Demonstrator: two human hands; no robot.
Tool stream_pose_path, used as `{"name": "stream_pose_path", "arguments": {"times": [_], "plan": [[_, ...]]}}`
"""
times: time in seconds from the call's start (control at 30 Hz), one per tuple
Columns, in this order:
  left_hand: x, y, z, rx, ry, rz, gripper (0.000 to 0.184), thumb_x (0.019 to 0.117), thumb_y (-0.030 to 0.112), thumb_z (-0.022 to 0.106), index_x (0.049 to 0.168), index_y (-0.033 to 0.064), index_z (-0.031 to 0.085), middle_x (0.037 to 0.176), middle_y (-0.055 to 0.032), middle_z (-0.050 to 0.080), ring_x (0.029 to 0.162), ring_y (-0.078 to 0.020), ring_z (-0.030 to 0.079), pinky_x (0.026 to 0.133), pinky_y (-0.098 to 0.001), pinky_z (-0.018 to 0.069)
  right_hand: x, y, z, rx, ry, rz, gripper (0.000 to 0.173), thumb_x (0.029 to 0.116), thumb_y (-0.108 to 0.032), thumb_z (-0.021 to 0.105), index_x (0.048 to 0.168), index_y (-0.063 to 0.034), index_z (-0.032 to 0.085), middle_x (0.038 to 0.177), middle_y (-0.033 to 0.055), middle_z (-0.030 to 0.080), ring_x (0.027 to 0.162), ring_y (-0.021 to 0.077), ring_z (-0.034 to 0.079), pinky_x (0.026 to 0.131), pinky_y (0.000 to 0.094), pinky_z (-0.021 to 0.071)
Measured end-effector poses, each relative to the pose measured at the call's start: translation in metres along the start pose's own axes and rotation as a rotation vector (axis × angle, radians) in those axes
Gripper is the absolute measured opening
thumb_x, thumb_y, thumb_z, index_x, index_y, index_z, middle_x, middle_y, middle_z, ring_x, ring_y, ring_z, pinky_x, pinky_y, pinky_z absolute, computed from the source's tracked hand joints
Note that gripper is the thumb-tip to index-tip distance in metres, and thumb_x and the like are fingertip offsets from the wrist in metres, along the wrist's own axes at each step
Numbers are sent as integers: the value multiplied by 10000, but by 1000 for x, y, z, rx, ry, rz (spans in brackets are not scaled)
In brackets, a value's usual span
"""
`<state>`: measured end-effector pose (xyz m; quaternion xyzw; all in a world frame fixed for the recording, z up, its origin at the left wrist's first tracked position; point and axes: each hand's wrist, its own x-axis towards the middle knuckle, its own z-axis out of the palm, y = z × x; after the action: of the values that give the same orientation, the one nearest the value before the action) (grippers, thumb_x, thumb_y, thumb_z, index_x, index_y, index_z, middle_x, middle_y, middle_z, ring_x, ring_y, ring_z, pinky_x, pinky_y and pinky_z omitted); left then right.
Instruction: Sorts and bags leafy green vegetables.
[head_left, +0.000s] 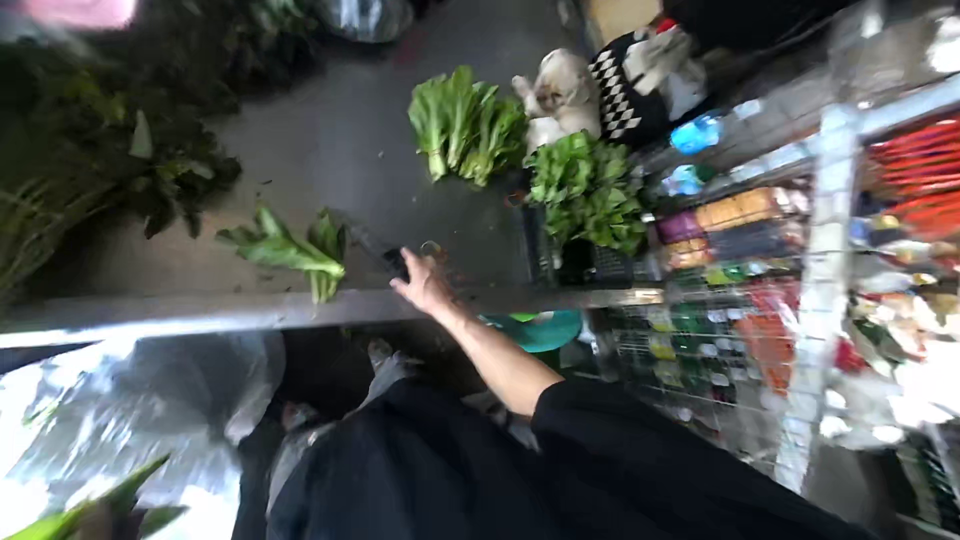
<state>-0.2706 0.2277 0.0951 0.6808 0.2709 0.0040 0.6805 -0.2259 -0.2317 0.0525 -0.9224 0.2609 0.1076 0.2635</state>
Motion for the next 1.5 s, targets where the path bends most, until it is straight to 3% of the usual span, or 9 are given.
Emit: {"name": "stream_pose_path", "arguments": {"times": [0.07, 0.17, 0.3, 0.43, 0.57, 0.7, 1.0, 1.23, 1.5], "plan": [[-11, 10, 0, 73, 80, -2, 196, 1036, 149, 592, 1182, 18, 594, 908, 31, 695, 788, -47, 658, 750, -245, 580, -6, -3, 5, -15, 125, -21, 501, 888, -293, 716, 1343, -105, 628, 1074, 196, 729, 999, 382, 711, 855, 612, 571], [-6, 19, -14, -56, 223, -11, 192, 1005, 72, 624, 1175, -10, 591, 915, -47, 710, 798, -124, 687, 762, -316, 605, -26, -18, 3, 50, 111, 47, 509, 964, -288, 642, 1386, -14, 566, 1275, 277, 629, 1181, 449, 619, 998, 653, 489], [15, -1, -54, -268, 131, -29, 254, 969, 49, 676, 1203, -13, 598, 1011, -112, 727, 893, -210, 713, 847, -400, 611, -73, -66, 5, 86, 78, 40, 507, 1006, -302, 579, 1404, 6, 514, 1161, 326, 652, 1062, 531, 638, 886, 747, 462], [33, -19, -95, -408, 111, -91, 257, 978, 40, 661, 1219, -34, 607, 1060, -145, 727, 940, -237, 718, 892, -415, 604, -140, -153, 48, 27, -205, -283, 469, 987, -204, 618, 1390, 27, 557, 1211, 301, 657, 1090, 470, 662, 927, 685, 510], [48, -32, -137, -364, 164, -104, 324, 971, 75, 686, 1258, -16, 567, 1078, -135, 712, 946, -239, 714, 894, -432, 606, -205, -218, 133, -1, -545, -561, 556, 1030, -387, 558, 1397, 30, 574, 1327, 237, 641, 1221, 361, 642, 1055, 547, 503], [59, -36, -167, -214, 219, -86, 430, 925, 149, 768, 1276, 6, 566, 1090, -110, 709, 958, -228, 713, 889, -438, 614, -249, -254, 192, 0, -657, -644, 570, 1064, -443, 484, 1390, 16, 577, 1279, 207, 665, 1103, 343, 696, 951, 525, 560], [74, -20, -192, -209, 229, 18, 440, 899, 129, 794, 1266, 35, 569, 1097, -115, 707, 968, -257, 722, 887, -455, 622, -264, -285, 222, -10, -595, -647, 558, 1073, -423, 476, 1365, 43, 570, 1193, 223, 671, 973, 355, 719, 836, 514, 596], [79, -13, -193, -384, 267, -112, 345, 944, 44, 714, 1246, 19, 550, 1072, -124, 697, 922, -234, 718, 861, -409, 625, -257, -287, 229, 42, -737, -511, 545, 1080, -419, 477, 1383, 26, 560, 1269, 227, 651, 1167, 352, 659, 1012, 532, 516], [76, -11, -189, -540, 278, -247, 160, 994, 92, 645, 1134, 21, 615, 1011, -91, 705, 885, -183, 711, 862, -338, 611, -261, -299, 231, 117, -703, -553, 534, 1080, -427, 471, 1341, 22, 595, 1204, 206, 678, 1130, 323, 671, 1003, 492, 524]]}}
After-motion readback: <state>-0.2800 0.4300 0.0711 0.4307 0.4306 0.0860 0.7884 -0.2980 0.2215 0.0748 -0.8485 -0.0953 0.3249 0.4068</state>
